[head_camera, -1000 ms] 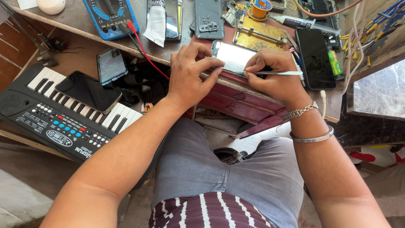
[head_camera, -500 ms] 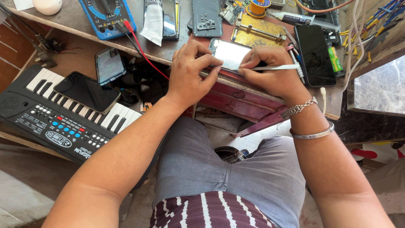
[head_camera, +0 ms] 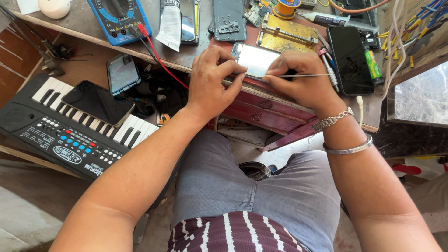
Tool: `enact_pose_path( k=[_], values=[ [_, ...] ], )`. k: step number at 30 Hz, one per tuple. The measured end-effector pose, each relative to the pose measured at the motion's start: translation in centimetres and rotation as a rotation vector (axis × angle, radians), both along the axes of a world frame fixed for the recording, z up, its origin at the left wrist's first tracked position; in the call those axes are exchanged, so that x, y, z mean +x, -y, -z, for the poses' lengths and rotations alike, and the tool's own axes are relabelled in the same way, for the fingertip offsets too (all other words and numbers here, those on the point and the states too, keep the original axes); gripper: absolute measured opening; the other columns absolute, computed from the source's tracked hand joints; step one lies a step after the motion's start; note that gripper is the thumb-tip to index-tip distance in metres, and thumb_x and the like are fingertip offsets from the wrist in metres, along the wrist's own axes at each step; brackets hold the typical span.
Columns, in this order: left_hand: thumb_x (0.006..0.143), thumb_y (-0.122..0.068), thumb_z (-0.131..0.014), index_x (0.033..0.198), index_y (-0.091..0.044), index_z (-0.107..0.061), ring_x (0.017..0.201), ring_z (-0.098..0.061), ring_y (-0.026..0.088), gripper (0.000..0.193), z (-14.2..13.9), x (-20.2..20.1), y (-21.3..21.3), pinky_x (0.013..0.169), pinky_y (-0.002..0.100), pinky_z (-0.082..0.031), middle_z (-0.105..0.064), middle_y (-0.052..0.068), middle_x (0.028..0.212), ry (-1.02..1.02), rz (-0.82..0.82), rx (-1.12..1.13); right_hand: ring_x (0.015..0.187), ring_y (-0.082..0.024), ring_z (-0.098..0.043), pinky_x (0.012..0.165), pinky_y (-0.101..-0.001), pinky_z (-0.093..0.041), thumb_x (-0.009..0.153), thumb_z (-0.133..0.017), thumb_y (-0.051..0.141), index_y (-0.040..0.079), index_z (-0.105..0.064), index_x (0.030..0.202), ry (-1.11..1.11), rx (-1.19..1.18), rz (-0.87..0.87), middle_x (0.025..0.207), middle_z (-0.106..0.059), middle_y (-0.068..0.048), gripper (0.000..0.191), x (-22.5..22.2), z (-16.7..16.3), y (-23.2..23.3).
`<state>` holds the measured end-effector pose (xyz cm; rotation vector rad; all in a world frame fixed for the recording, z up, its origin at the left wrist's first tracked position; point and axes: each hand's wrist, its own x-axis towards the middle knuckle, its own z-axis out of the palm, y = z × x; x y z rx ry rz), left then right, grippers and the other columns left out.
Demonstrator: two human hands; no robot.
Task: The person pries along the edge of a disassembled smartphone lying on a repair bench, using a metal pry tool in one hand while holding the phone steady with the other. They reposition the phone and continue working around its frame, separating components on the cluttered workbench.
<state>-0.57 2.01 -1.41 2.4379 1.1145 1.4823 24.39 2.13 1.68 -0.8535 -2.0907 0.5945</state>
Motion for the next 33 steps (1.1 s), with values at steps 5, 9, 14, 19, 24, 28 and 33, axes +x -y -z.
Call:
enact_pose_path(
  k=[5,9,14,19,24,28,33],
  values=[
    [0.089,-0.017,-0.079,0.096,-0.016,-0.075,0.107,-0.058,0.026,0.008,0.0,0.2,0.1,0.091,0.043,-0.042,-0.059,0.003,0.106,0.001,0.001,0.006,0.087,-0.018,-0.071,0.079,-0.0292,-0.055,0.089,-0.080,0.000,-0.001,-0.063,0.085,0.015,0.015,0.026,0.093,-0.073,-0.010,0.017,0.0,0.0,0.3],
    [0.089,-0.016,-0.079,0.096,-0.016,-0.074,0.106,-0.058,0.026,0.009,0.0,0.1,0.0,0.092,0.043,-0.042,-0.058,0.003,0.106,-0.001,0.001,0.014,0.085,-0.020,-0.072,0.077,-0.0301,-0.055,0.089,-0.083,0.003,0.000,-0.063,0.084,0.032,0.070,0.009,0.092,-0.073,-0.010,0.021,-0.2,-0.3,0.1],
    [0.088,-0.015,-0.079,0.097,-0.016,-0.073,0.108,-0.058,0.026,0.011,0.1,0.2,0.0,0.091,0.043,-0.042,-0.058,0.003,0.106,-0.002,0.004,0.000,0.087,-0.021,-0.073,0.078,-0.0318,-0.055,0.089,-0.085,0.004,0.000,-0.065,0.086,0.062,0.163,0.025,0.094,-0.073,-0.011,0.020,-0.6,-0.2,0.4],
    [0.083,-0.014,-0.078,0.100,-0.016,-0.073,0.109,-0.057,0.027,0.019,-0.2,-0.1,0.0,0.092,0.044,-0.042,-0.057,0.005,0.107,-0.027,0.024,0.002,0.085,-0.019,-0.071,0.076,-0.0308,-0.054,0.089,-0.084,0.003,0.000,-0.062,0.084,0.047,0.069,0.014,0.091,-0.073,-0.010,0.022,-0.5,-0.4,0.3],
    [0.083,-0.014,-0.078,0.101,-0.015,-0.072,0.109,-0.056,0.028,0.019,-0.1,0.0,0.1,0.096,0.044,-0.043,-0.056,0.005,0.107,-0.025,0.018,-0.005,0.093,-0.019,-0.071,0.084,-0.0313,-0.056,0.089,-0.083,0.002,-0.001,-0.065,0.091,0.037,-0.015,-0.008,0.097,-0.073,-0.009,0.018,-0.8,-0.3,-0.3],
    [0.082,-0.014,-0.077,0.101,-0.014,-0.072,0.109,-0.056,0.029,0.020,0.0,0.1,0.2,0.096,0.045,-0.042,-0.055,0.006,0.107,-0.028,0.016,-0.007,0.093,-0.020,-0.071,0.085,-0.0317,-0.056,0.089,-0.083,0.001,-0.002,-0.065,0.092,0.053,-0.004,-0.025,0.097,-0.073,-0.009,0.019,-1.1,-0.3,-0.6],
    [0.080,-0.013,-0.078,0.100,-0.013,-0.072,0.109,-0.055,0.029,0.021,0.1,0.4,0.3,0.096,0.045,-0.043,-0.055,0.007,0.106,-0.018,-0.007,-0.004,0.093,-0.021,-0.071,0.083,-0.0327,-0.055,0.089,-0.085,0.004,-0.002,-0.065,0.092,0.056,0.108,-0.039,0.098,-0.073,-0.011,0.021,-2.0,-0.2,-0.6]
  ],
)
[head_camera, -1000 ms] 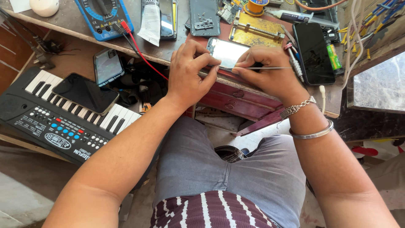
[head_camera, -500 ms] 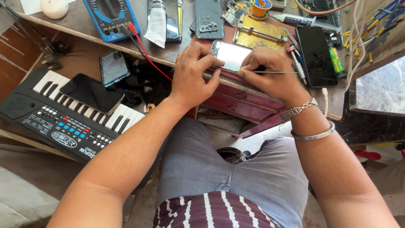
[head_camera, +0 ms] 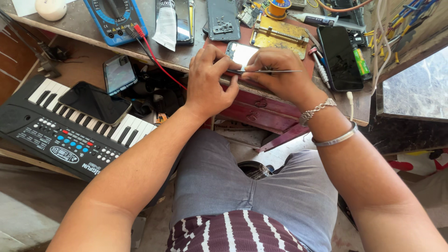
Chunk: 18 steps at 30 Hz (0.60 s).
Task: The person pries along the edge of a disassembled smartphone lying on a repair bench, using a metal pry tool in one hand while holding the phone steady with the other. They reposition the phone and continue working around its frame, separating components on the cluttered workbench.
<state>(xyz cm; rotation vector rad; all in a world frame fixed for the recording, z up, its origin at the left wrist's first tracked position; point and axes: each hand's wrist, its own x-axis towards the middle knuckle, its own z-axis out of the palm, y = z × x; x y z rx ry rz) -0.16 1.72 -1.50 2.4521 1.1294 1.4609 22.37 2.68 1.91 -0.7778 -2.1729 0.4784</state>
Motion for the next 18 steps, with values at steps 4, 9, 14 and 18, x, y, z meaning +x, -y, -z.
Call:
enact_pose_path(
  k=[4,9,14,18],
  values=[
    [0.080,-0.014,-0.078,0.102,-0.013,-0.071,0.109,-0.055,0.030,0.023,-0.15,-0.30,-0.03,0.097,0.045,-0.044,-0.055,0.008,0.108,-0.013,0.030,0.004,0.088,-0.020,-0.070,0.079,-0.0324,-0.054,0.090,-0.084,0.003,-0.002,-0.064,0.089,-0.014,-0.044,0.013,0.093,-0.072,-0.010,0.020,-0.02,-0.12,0.11],
    [0.081,-0.014,-0.078,0.101,-0.013,-0.072,0.109,-0.055,0.030,0.022,-0.38,-0.27,-0.12,0.096,0.045,-0.043,-0.055,0.008,0.107,-0.006,0.024,-0.005,0.085,-0.019,-0.069,0.076,-0.0314,-0.053,0.089,-0.083,0.003,-0.001,-0.061,0.087,-0.072,-0.077,-0.020,0.092,-0.070,-0.009,0.022,0.07,-0.11,-0.12],
    [0.080,-0.014,-0.078,0.099,-0.012,-0.071,0.107,-0.055,0.031,0.020,-0.42,0.00,-0.07,0.093,0.046,-0.042,-0.054,0.008,0.105,-0.019,0.009,-0.036,0.084,-0.021,-0.063,0.075,-0.0325,-0.049,0.086,-0.087,0.003,-0.001,-0.062,0.085,0.007,-0.010,0.055,0.089,-0.063,-0.010,0.025,-0.02,0.05,-0.29],
    [0.081,-0.015,-0.079,0.102,-0.013,-0.071,0.109,-0.055,0.031,0.022,-0.38,-0.45,-0.07,0.094,0.046,-0.043,-0.054,0.008,0.108,-0.012,0.037,-0.024,0.080,-0.023,-0.059,0.070,-0.0340,-0.044,0.086,-0.086,0.005,-0.001,-0.062,0.081,0.018,-0.012,0.061,0.086,-0.059,-0.011,0.026,0.56,-0.20,-0.23]
  ],
)
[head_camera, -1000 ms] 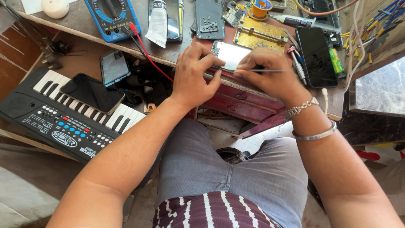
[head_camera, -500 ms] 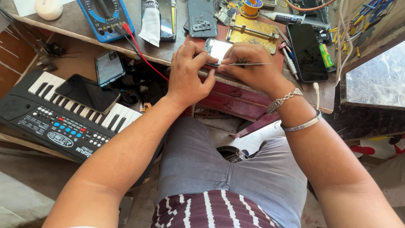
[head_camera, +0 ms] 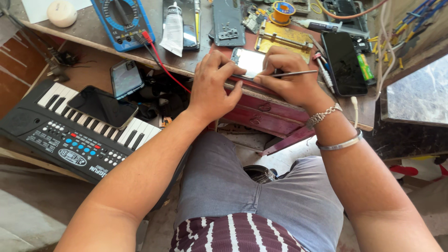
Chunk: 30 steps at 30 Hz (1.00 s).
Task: The person pries along the edge of a disassembled smartphone lying on a repair bench, using a metal pry tool in one hand while holding the phone steady with the other. They reposition the phone and continue working around its frame, separating components on the cluttered workbench.
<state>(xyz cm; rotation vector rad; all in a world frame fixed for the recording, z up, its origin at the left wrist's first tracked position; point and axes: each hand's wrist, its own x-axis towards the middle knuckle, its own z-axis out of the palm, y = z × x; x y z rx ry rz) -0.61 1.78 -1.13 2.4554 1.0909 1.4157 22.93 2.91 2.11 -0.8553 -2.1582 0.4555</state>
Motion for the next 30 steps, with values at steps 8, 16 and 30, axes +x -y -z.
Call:
enact_pose_path(
  k=[8,16,30],
  values=[
    [0.081,-0.015,-0.079,0.103,-0.013,-0.071,0.110,-0.055,0.030,0.023,0.19,0.19,-0.14,0.094,0.045,-0.043,-0.054,0.008,0.108,0.001,-0.008,-0.012,0.078,-0.019,-0.059,0.070,-0.0326,-0.044,0.091,-0.084,0.008,-0.001,-0.060,0.083,-0.001,0.026,-0.011,0.083,-0.060,-0.008,0.027,-0.22,0.32,-0.12],
    [0.081,-0.013,-0.079,0.103,-0.012,-0.071,0.110,-0.055,0.030,0.023,0.27,0.13,-0.14,0.096,0.046,-0.043,-0.054,0.008,0.107,0.002,-0.008,0.002,0.074,-0.018,-0.058,0.065,-0.0323,-0.043,0.089,-0.083,0.008,0.000,-0.062,0.085,-0.029,0.017,-0.024,0.082,-0.060,-0.007,0.023,-0.35,0.65,0.06],
    [0.082,-0.013,-0.079,0.103,-0.012,-0.073,0.110,-0.055,0.030,0.021,0.03,0.07,-0.02,0.096,0.045,-0.043,-0.055,0.008,0.108,0.004,-0.003,-0.014,0.071,-0.020,-0.056,0.064,-0.0335,-0.042,0.088,-0.085,0.010,-0.001,-0.059,0.079,0.001,-0.009,0.035,0.077,-0.057,-0.009,0.029,0.08,0.34,0.19]
  ],
)
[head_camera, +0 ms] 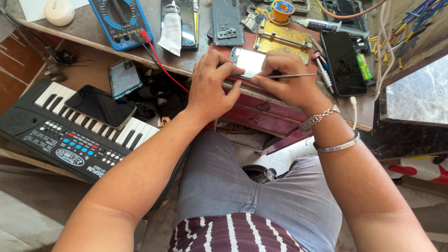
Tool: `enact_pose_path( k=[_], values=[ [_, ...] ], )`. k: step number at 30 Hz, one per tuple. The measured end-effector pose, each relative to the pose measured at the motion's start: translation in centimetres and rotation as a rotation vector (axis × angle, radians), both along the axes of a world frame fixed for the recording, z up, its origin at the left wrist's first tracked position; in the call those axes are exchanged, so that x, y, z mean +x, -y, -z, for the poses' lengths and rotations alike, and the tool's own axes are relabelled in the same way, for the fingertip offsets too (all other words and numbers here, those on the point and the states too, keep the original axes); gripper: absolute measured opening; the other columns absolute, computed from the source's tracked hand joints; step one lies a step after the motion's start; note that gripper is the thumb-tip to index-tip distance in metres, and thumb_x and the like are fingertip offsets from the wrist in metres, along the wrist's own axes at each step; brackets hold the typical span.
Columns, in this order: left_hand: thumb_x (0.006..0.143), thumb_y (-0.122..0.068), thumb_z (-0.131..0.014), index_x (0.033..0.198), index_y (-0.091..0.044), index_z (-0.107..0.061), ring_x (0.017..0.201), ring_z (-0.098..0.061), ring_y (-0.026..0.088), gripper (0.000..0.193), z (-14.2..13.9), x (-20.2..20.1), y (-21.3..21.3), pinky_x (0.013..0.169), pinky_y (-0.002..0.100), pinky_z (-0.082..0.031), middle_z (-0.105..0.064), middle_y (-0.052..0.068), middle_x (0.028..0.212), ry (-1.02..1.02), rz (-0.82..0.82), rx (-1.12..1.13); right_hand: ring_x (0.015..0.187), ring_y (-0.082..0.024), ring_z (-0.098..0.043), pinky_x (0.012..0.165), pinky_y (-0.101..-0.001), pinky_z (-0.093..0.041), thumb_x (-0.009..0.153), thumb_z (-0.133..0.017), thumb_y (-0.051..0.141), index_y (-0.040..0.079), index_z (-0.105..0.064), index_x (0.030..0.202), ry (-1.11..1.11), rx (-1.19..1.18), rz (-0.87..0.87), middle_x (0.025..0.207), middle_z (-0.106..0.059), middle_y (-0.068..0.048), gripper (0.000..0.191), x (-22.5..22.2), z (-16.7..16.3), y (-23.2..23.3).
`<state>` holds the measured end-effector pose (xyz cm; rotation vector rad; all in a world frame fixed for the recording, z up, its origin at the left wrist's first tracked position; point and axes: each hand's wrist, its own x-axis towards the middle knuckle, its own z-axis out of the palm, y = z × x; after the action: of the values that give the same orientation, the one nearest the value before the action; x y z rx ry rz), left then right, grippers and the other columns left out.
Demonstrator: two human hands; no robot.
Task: The person pries along the edge of a disassembled smartphone lying on a repair bench, using a metal pry tool in one hand while holding the phone steady with the other. They reposition the phone and continue working around its frame, separating components on the cluttered workbench.
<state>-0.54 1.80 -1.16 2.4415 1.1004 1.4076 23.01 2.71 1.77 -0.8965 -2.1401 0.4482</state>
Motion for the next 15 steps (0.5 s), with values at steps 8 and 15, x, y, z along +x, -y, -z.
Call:
enact_pose_path(
  k=[8,15],
  values=[
    [0.082,-0.012,-0.078,0.103,-0.012,-0.073,0.111,-0.055,0.030,0.021,-0.01,0.01,0.15,0.097,0.045,-0.043,-0.056,0.008,0.109,0.005,0.000,0.010,0.075,-0.020,-0.059,0.067,-0.0337,-0.044,0.090,-0.085,0.010,-0.001,-0.061,0.083,0.001,0.079,-0.018,0.081,-0.061,-0.009,0.028,-0.26,0.20,-0.05],
    [0.083,-0.012,-0.079,0.103,-0.012,-0.073,0.111,-0.055,0.030,0.022,0.04,-0.06,0.02,0.098,0.045,-0.043,-0.056,0.007,0.109,0.010,-0.004,0.005,0.073,-0.020,-0.059,0.065,-0.0336,-0.044,0.089,-0.085,0.010,-0.001,-0.061,0.082,-0.016,0.011,-0.024,0.080,-0.061,-0.009,0.027,-0.16,0.10,0.00]
  ],
)
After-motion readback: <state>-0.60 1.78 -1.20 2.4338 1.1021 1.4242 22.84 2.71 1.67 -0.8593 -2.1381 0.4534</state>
